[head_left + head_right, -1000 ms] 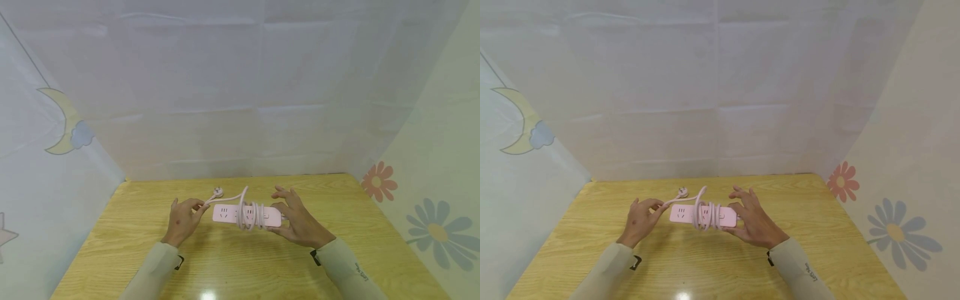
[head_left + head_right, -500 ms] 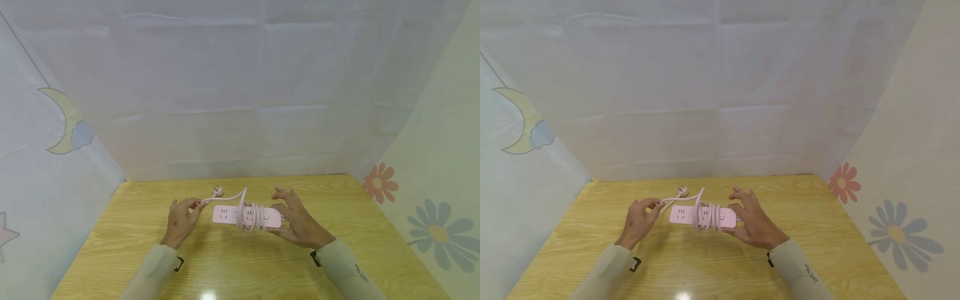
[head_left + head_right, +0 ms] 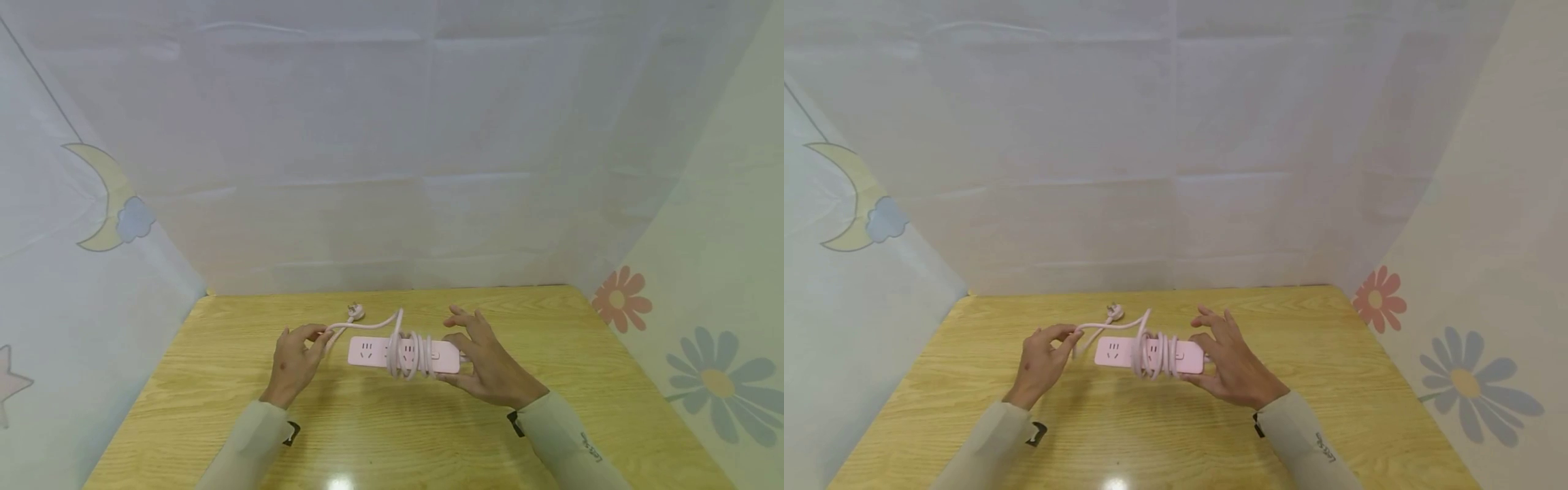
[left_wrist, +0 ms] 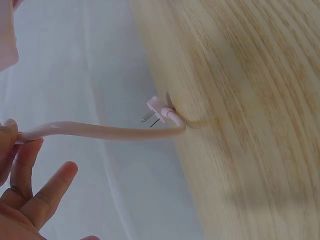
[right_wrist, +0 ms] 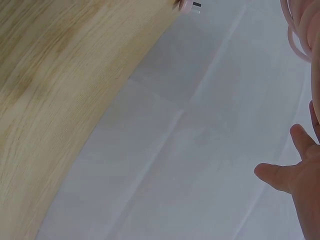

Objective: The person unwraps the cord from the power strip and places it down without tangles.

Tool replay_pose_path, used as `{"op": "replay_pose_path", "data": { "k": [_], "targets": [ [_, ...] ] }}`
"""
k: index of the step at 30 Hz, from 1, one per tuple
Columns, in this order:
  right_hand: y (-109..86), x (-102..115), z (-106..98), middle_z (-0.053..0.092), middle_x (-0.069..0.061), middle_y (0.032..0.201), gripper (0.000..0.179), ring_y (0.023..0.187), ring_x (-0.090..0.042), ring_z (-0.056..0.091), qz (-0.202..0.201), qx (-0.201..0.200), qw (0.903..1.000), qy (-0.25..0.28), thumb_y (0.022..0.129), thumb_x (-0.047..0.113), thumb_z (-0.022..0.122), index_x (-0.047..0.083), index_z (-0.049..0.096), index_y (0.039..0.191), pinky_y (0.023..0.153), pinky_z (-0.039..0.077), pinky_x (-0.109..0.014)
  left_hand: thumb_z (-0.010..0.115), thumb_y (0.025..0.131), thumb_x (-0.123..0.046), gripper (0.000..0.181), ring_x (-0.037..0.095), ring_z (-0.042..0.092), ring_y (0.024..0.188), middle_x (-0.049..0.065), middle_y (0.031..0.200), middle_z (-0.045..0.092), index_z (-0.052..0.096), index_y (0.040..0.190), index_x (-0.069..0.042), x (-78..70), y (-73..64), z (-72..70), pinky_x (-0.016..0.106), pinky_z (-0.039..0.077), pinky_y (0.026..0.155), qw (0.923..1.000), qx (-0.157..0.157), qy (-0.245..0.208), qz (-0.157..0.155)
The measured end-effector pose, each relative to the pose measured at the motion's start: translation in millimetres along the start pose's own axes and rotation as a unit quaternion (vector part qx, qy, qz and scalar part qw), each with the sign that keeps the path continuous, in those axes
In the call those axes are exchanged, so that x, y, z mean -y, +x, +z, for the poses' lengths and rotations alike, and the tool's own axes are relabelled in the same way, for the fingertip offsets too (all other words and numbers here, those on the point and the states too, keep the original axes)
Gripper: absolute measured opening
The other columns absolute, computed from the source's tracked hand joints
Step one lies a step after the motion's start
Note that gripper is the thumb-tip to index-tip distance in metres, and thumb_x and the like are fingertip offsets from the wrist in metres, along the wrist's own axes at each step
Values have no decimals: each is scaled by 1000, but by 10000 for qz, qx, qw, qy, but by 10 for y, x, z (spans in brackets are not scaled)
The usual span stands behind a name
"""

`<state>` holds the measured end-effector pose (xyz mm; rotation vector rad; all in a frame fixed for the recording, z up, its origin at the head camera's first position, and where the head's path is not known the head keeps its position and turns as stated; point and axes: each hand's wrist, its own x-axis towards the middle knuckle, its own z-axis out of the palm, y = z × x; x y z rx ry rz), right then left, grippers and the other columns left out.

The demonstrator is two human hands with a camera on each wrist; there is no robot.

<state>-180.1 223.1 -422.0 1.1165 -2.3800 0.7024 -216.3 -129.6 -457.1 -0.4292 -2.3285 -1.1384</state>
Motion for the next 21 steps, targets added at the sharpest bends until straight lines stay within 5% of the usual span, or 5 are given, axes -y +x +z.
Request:
{"op": "replay_pose_path", "data": {
  "k": [10, 15, 21],
  "targets": [
    [-6, -6, 10, 47, -14, 135, 40, 143, -44, 29, 53, 47, 10000, 23, 93, 50, 65, 13, 63, 108, 106, 16, -75, 74, 91, -9, 13, 20, 65, 64, 7, 83, 73, 74, 101, 0, 0, -2, -39, 74, 21, 106, 9994, 74, -310, -164],
    [-3, -3, 11, 47, -13, 135, 40, 142, -45, 29, 54, 63, 10000, 5, 93, 50, 65, 13, 63, 108, 105, 17, -76, 74, 91, -9, 11, 18, 62, 64, 4, 84, 73, 75, 100, -2, 28, -12, -62, 70, 33, 102, 9983, 94, -573, -106],
    [-3, -7, 14, 46, -13, 135, 40, 141, -46, 31, 79, 41, 10000, 22, 93, 50, 64, 14, 63, 109, 108, 14, -74, 75, 90, -7, 11, 15, 63, 75, 1, 86, 73, 75, 99, -3, 41, -43, -97, 46, 53, 76, 9980, 91, -623, 32]
  ]
}}
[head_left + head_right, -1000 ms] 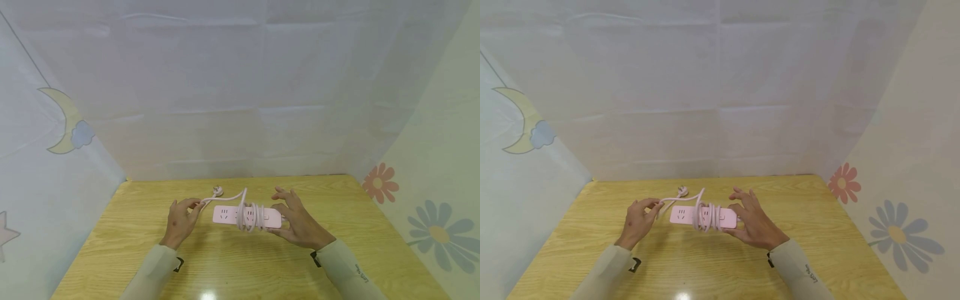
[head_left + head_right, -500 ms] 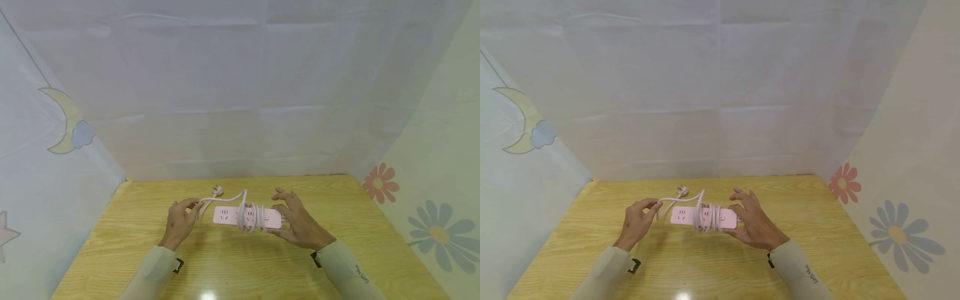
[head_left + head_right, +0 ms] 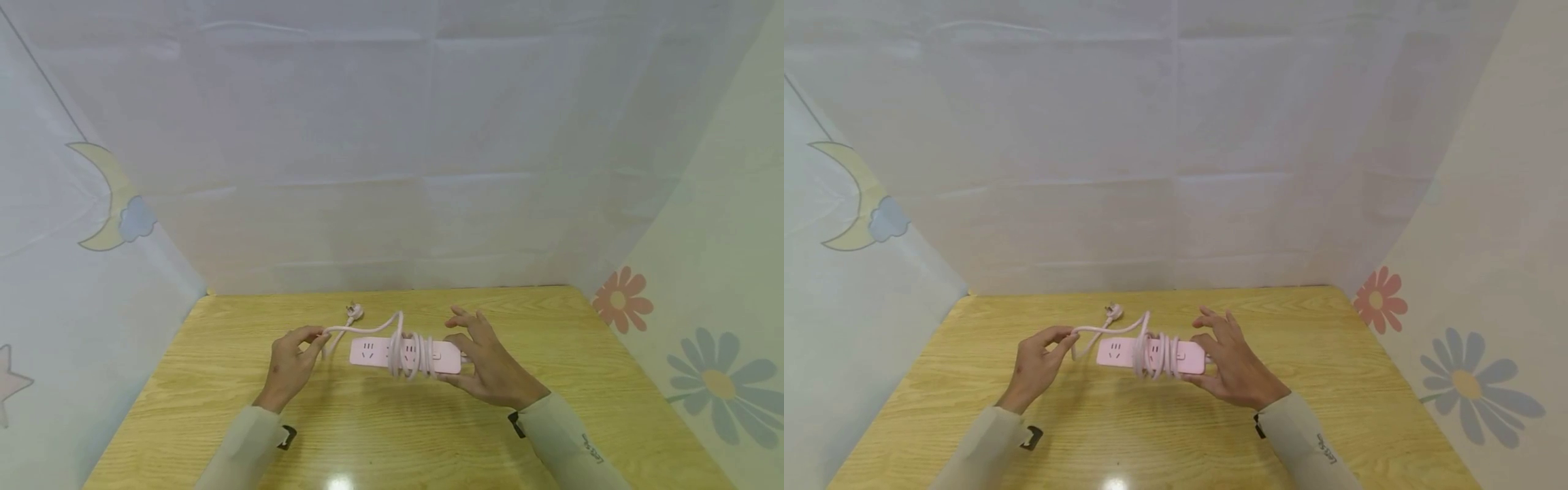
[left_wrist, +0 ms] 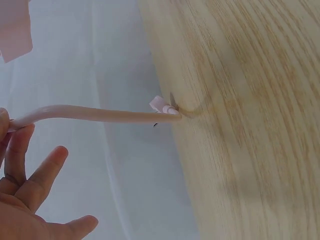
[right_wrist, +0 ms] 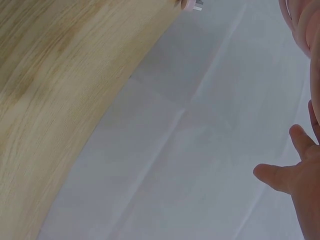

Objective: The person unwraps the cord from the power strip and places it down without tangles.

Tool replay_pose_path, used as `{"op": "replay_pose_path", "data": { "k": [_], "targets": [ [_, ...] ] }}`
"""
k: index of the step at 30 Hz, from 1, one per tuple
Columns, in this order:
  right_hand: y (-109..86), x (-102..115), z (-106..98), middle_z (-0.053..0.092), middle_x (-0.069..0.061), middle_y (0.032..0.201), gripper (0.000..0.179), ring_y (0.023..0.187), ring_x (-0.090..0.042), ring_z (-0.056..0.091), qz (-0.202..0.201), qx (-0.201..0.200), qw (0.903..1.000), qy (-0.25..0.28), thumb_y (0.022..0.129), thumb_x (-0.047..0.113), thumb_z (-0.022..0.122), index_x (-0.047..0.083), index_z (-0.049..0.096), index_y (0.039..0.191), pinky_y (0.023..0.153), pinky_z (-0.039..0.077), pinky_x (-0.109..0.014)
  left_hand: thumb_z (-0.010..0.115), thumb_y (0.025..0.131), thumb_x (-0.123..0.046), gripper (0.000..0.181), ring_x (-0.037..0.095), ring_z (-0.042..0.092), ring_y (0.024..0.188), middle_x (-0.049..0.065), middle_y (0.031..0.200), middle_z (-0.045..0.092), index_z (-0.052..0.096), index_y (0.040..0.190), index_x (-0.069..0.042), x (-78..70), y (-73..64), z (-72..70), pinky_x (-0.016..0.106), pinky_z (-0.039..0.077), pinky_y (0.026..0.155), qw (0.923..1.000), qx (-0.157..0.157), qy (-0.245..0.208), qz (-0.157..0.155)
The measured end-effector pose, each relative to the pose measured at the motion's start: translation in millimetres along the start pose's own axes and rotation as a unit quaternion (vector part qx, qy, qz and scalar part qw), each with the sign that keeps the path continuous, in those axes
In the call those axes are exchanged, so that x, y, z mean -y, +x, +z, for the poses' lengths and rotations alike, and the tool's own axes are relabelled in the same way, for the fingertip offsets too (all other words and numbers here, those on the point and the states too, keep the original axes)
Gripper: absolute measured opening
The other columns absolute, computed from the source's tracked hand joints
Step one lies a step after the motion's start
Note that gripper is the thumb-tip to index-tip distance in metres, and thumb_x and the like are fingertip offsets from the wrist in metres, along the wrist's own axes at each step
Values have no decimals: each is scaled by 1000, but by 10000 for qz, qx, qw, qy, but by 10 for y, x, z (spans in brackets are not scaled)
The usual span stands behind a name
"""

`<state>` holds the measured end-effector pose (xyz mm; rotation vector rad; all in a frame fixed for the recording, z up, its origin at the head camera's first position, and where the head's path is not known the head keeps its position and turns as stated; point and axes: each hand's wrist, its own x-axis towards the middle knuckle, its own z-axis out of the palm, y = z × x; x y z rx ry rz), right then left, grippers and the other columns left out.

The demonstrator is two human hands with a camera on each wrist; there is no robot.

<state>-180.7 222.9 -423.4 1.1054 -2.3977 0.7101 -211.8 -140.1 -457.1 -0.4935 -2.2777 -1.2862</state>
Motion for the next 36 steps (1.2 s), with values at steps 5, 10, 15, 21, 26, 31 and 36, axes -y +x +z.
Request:
{"op": "replay_pose_path", "data": {
  "k": [5, 10, 15, 21, 26, 31, 36],
  "targets": [
    [-3, -13, 3, 46, -13, 136, 42, 140, -46, 32, -18, -29, 10000, -71, 94, 51, 63, 13, 63, 111, 109, 13, -72, 75, 89, -5, 11, 14, 64, 77, 1, 87, 73, 76, 100, -3, -7, -35, -22, 28, 49, 60, 9999, -4, -65, 78],
    [-8, -17, 6, 47, -14, 135, 43, 140, -46, 32, -59, -71, 9999, -112, 94, 52, 62, 13, 64, 111, 109, 13, -73, 76, 87, -2, 11, 12, 64, 76, 5, 91, 74, 76, 98, -2, -5, -53, -36, 27, 49, 59, 9997, -35, -121, 213],
    [-8, -15, 0, 48, -15, 134, 44, 140, -45, 32, -35, -93, 9997, -209, 95, 53, 61, 11, 64, 110, 109, 13, -72, 77, 84, 2, 12, 13, 66, 82, 6, 93, 74, 76, 95, -4, -5, -65, -50, 28, 54, 65, 9991, -54, -209, 367],
    [-4, -20, -7, 48, -16, 133, 46, 140, -46, 32, -26, -127, 9994, -321, 95, 55, 59, 10, 63, 108, 110, 14, -71, 77, 83, 2, 12, 21, 68, 85, 5, 93, 74, 76, 95, -2, -13, -72, -59, 33, 56, 72, 9985, -66, -274, 478],
    [5, -22, -10, 48, -15, 133, 45, 141, -45, 32, 4, -158, 9994, -297, 95, 55, 59, 11, 64, 108, 108, 15, -73, 78, 81, 4, 16, 22, 69, 86, 2, 88, 73, 77, 95, -4, -20, -66, -70, 33, 56, 79, 9976, -103, -282, 617],
    [14, -28, -5, 49, -15, 132, 45, 141, -45, 32, 2, -176, 9993, -318, 95, 54, 60, 12, 64, 107, 107, 16, -74, 78, 79, 6, 19, 20, 67, 81, 1, 84, 72, 78, 95, -5, -11, -70, -75, 25, 52, 71, 9959, -184, -324, 820],
    [18, -38, -2, 49, -15, 133, 45, 141, -45, 32, 24, -189, 9993, -326, 95, 54, 60, 12, 64, 108, 106, 16, -74, 78, 78, 9, 21, 15, 64, 77, 1, 83, 71, 78, 95, -3, 0, -74, -83, 24, 49, 63, 9953, -127, -316, 903]
  ]
}}
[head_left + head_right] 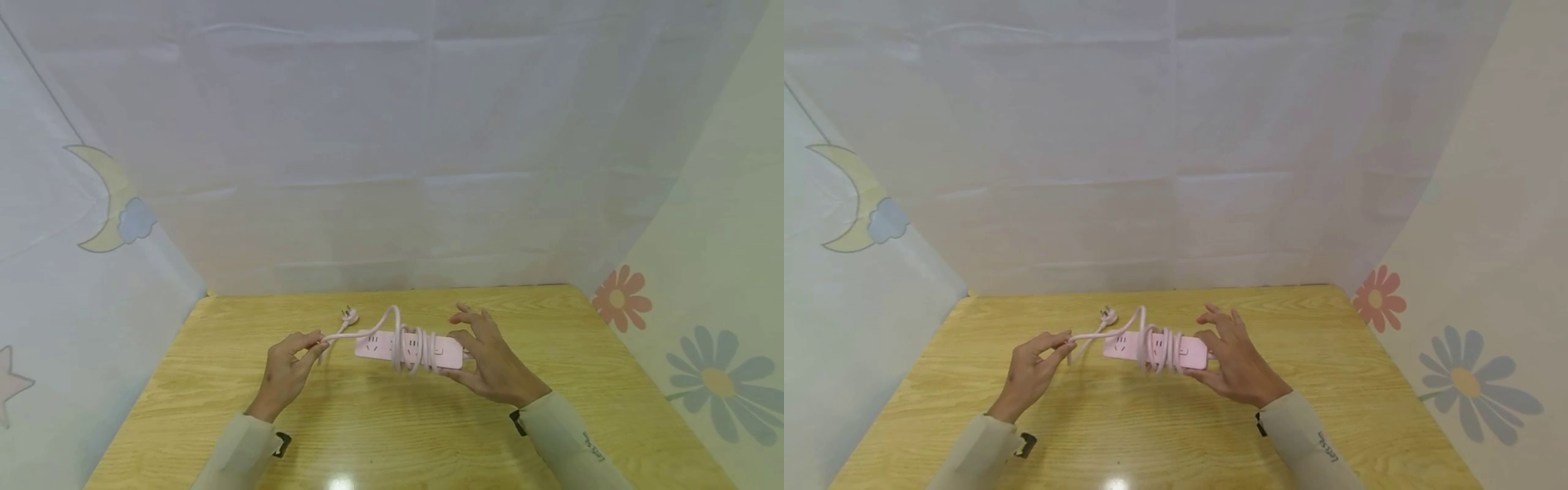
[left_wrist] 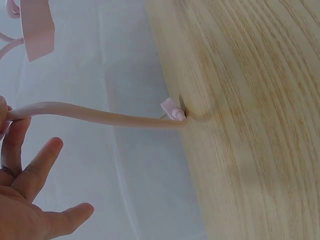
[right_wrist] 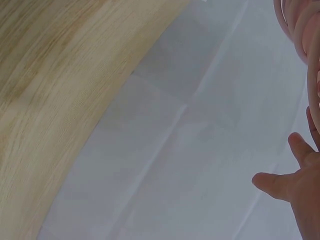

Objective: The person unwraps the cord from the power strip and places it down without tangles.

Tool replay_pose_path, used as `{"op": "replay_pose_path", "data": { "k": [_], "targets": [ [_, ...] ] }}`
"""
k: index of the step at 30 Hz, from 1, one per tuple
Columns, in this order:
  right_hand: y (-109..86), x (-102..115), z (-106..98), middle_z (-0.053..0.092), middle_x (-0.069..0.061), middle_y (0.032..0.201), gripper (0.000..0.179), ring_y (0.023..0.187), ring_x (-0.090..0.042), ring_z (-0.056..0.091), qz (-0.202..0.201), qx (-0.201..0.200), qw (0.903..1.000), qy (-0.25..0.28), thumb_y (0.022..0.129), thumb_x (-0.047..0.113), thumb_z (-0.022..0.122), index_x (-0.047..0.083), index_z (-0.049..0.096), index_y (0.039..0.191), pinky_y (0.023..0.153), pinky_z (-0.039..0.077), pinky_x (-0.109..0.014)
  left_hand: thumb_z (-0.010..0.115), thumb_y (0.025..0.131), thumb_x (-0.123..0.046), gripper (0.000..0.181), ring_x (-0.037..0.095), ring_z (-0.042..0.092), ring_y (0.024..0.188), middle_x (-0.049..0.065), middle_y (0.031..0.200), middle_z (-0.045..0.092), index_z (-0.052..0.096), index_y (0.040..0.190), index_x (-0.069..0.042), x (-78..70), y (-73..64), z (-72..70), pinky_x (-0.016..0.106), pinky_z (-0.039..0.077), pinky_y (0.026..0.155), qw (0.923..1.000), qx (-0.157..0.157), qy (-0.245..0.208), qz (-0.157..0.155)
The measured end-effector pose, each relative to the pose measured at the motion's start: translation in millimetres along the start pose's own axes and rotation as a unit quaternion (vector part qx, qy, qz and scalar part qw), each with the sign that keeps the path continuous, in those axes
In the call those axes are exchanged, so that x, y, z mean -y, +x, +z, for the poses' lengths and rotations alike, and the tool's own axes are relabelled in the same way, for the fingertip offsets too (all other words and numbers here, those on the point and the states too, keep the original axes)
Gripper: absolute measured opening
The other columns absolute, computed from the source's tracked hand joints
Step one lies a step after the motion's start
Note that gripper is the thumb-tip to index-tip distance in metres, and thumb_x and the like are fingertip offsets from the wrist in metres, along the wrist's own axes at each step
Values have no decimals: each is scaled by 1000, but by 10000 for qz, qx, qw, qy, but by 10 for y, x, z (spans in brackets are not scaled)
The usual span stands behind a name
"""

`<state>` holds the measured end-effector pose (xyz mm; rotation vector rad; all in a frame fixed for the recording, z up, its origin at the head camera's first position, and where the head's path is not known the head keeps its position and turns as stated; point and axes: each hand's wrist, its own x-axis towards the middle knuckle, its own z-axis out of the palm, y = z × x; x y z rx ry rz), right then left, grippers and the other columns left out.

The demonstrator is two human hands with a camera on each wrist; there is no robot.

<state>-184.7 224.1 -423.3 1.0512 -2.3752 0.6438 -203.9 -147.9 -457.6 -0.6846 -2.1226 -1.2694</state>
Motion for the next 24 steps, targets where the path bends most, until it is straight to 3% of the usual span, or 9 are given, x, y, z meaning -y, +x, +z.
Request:
{"op": "replay_pose_path", "data": {
  "k": [5, 12, 14, 16, 20, 24],
  "targets": [
    [0, -3, -3, 48, -16, 134, 46, 140, -46, 32, 61, -13, 10000, 19, 95, 55, 59, 13, 65, 110, 106, 16, -75, 78, 80, 7, 19, 10, 61, 75, -3, 82, 70, 78, 96, -3, -2, -1, -11, 23, 46, 61, 9999, 105, 10, -38],
    [-7, -8, -2, 49, -16, 133, 48, 140, -46, 32, 82, -72, 9999, -7, 95, 57, 57, 12, 65, 110, 106, 17, -75, 77, 80, 7, 19, 14, 65, 84, -4, 81, 69, 78, 92, -8, -12, -10, -16, 27, 53, 74, 9998, 199, 13, 9],
    [-12, -12, -2, 49, -16, 133, 48, 140, -45, 32, 76, -102, 9999, -22, 95, 57, 56, 11, 65, 109, 106, 17, -75, 77, 81, 6, 19, 19, 67, 88, -4, 81, 69, 78, 91, -10, -8, -14, -16, 32, 55, 76, 9996, 266, -20, -8],
    [-17, -15, -1, 49, -16, 133, 49, 141, -45, 32, 81, -111, 9999, -29, 95, 57, 56, 11, 64, 109, 106, 17, -75, 77, 82, 5, 18, 26, 69, 96, -4, 82, 70, 78, 90, -11, -8, -17, -18, 43, 54, 87, 9994, 342, -44, -36],
    [-26, -17, 2, 49, -16, 133, 49, 141, -44, 31, 104, -95, 9999, -35, 95, 57, 56, 11, 64, 110, 107, 17, -74, 77, 82, 4, 16, 36, 67, 107, -6, 84, 70, 78, 91, -10, -12, -33, -27, 65, 39, 100, 9985, 494, -156, -186],
    [-30, -16, -1, 49, -16, 133, 49, 141, -45, 31, 132, -116, 9998, -48, 95, 57, 55, 11, 65, 110, 107, 16, -74, 77, 83, 2, 14, 38, 65, 110, -5, 88, 72, 78, 92, -8, -22, -53, -35, 73, 29, 102, 9974, 620, -167, -319]
  ]
}}
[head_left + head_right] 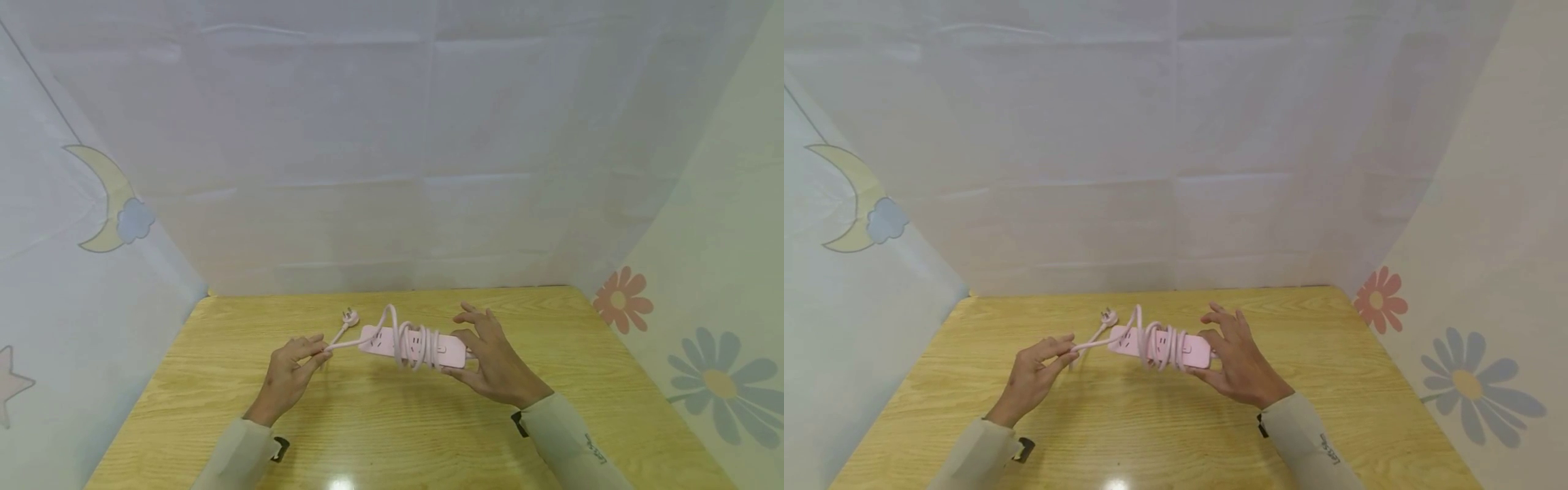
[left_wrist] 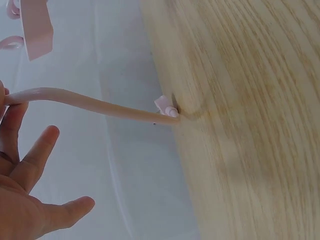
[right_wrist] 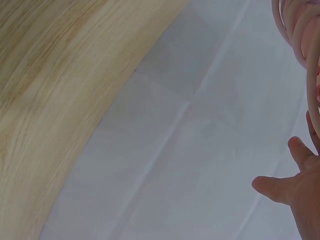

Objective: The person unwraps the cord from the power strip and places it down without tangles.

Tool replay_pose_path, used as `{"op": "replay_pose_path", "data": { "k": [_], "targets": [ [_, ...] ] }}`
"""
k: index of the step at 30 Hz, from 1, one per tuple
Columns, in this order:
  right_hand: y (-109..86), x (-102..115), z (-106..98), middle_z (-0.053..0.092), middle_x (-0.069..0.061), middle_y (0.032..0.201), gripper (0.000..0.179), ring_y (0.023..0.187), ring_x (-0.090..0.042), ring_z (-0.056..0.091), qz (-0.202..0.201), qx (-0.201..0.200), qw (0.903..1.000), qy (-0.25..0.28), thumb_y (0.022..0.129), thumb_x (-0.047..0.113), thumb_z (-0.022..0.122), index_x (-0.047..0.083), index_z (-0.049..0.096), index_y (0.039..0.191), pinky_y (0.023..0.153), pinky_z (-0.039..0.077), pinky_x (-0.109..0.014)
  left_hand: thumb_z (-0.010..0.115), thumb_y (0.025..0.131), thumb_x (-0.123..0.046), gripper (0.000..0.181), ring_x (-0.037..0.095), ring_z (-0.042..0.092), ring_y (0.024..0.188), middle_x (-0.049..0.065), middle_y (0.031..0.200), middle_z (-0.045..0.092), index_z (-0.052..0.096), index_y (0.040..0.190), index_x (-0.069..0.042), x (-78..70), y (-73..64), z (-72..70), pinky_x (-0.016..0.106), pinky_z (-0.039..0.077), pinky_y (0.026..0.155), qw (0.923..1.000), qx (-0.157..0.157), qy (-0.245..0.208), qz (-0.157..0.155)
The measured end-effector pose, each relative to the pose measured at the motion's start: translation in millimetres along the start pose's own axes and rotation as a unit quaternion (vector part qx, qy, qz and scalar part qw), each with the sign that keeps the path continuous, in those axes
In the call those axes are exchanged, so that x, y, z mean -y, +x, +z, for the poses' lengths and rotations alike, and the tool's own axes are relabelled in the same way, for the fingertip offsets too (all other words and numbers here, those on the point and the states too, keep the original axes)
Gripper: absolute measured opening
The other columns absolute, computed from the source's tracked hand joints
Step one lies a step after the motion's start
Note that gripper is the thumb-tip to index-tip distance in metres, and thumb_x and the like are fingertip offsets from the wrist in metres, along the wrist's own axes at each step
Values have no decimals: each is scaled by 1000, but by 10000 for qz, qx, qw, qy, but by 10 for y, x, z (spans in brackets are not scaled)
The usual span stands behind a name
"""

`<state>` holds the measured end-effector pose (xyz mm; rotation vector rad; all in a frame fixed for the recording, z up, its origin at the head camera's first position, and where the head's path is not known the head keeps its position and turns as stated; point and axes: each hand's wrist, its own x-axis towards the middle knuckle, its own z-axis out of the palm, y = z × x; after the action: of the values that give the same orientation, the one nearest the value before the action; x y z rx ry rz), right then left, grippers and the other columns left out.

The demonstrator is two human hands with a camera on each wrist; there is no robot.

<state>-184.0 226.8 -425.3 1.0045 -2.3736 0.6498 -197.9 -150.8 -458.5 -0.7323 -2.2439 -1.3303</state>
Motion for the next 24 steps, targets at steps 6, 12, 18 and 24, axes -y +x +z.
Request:
{"op": "replay_pose_path", "data": {
  "k": [6, 12, 18, 24],
  "targets": [
    [0, -7, -6, 50, -17, 132, 52, 140, -46, 32, 23, -23, 10000, -50, 95, 59, 54, 10, 64, 108, 107, 16, -74, 77, 82, 3, 15, 38, 66, 109, 2, 94, 74, 78, 95, -3, 9, -20, 1, 76, 27, 100, 9999, 58, 90, 31],
    [-7, -17, -3, 50, -17, 131, 52, 140, -47, 33, 1, -70, 10000, -64, 95, 59, 54, 10, 64, 108, 106, 17, -75, 77, 81, 4, 17, 38, 67, 107, 11, 100, 74, 78, 97, -2, 40, -34, -3, 77, 26, 99, 9998, 96, 159, 51],
    [-10, -16, 0, 50, -16, 131, 51, 140, -46, 32, 46, -73, 10000, -28, 95, 58, 55, 10, 64, 108, 106, 16, -75, 78, 81, 4, 18, 38, 67, 106, 10, 99, 74, 78, 97, -2, 44, -57, -8, 79, 27, 96, 9997, 102, 210, 101],
    [-12, -17, 8, 50, -16, 131, 50, 140, -47, 32, 74, -85, 9999, -30, 96, 59, 54, 11, 64, 107, 106, 16, -75, 77, 82, 2, 18, 39, 67, 107, 6, 98, 74, 78, 99, -3, 38, -82, -10, 79, 25, 97, 9998, 132, 126, 10]
  ]
}}
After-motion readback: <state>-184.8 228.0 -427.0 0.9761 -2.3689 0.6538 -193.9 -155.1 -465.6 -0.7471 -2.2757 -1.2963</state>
